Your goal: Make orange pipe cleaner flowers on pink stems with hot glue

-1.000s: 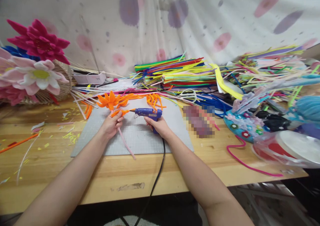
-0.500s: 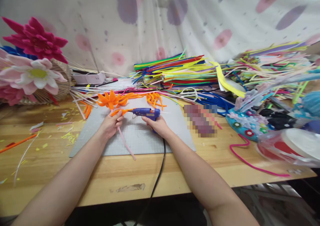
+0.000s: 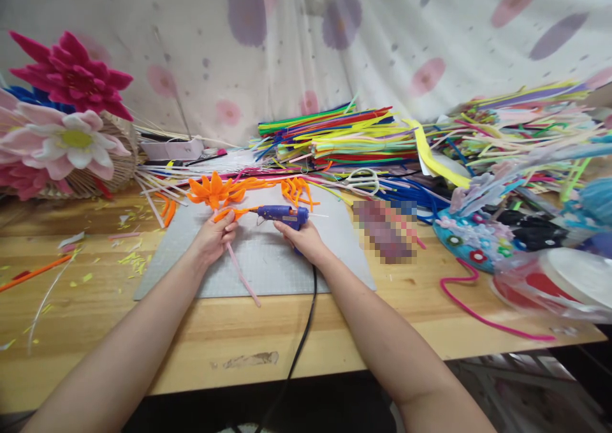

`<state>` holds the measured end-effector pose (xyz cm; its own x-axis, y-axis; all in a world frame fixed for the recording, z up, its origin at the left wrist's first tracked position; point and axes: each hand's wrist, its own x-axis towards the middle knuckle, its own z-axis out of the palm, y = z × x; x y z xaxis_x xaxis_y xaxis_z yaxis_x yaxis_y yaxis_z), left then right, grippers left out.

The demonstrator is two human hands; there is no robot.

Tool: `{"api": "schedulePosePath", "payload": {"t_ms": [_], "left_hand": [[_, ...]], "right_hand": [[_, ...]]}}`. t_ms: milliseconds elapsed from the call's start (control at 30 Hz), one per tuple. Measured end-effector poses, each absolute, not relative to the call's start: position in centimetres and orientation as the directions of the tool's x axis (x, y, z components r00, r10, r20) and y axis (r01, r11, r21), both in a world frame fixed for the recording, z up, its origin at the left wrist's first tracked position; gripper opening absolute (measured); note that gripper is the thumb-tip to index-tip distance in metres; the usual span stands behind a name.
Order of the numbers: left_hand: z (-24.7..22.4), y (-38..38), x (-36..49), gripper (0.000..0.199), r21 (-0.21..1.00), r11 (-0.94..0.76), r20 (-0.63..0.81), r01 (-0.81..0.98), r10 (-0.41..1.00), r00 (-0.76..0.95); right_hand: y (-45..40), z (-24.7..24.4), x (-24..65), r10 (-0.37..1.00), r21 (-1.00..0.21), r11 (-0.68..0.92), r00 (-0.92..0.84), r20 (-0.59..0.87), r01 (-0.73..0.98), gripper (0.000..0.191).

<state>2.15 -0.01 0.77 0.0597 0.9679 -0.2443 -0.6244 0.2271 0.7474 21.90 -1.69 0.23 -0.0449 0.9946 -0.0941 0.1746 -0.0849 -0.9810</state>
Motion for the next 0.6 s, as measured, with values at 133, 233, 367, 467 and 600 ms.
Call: {"api": "schedulePosePath", "payload": {"t_ms": [133,233,367,467,600], "left_hand": [[0.8,0.03,2.18,0.026,0.751,0.228,-0.24,-0.619,0.969,0.066],[0.67,0.11,2.19,0.025,0.757,0.219,-0.223,-0.616,0.972,0.072],[0.67,0.14,2.2,0.024,0.761,0.221,-0.229,-0.61,0.971,0.067],[0.77,0.12,2.19,0.024,0.755,0.231,-0.238,-0.614,0.969,0.072],[0.73,0.15,2.16,0.025,0.753,0.237,-0.236,-0.615,0.968,0.084]], "right_hand": [[-1.64,0.16,21.98,0.993,-0.982,-0.098,-0.047,-0.107,0.162,0.038],[-1.73,0.3,21.88,0.993,-0.985,-0.075,-0.074,-0.087,0.153,0.038],[-1.72,0.34,21.75,0.993,-0.985,-0.061,-0.086,-0.075,0.159,0.038],[-1.53,0.15,21.85,0.994,-0.981,-0.083,-0.058,-0.094,0.173,0.039],[-1.45,0.06,21.95,0.994,-0.981,-0.085,-0.055,-0.096,0.175,0.04]]}}
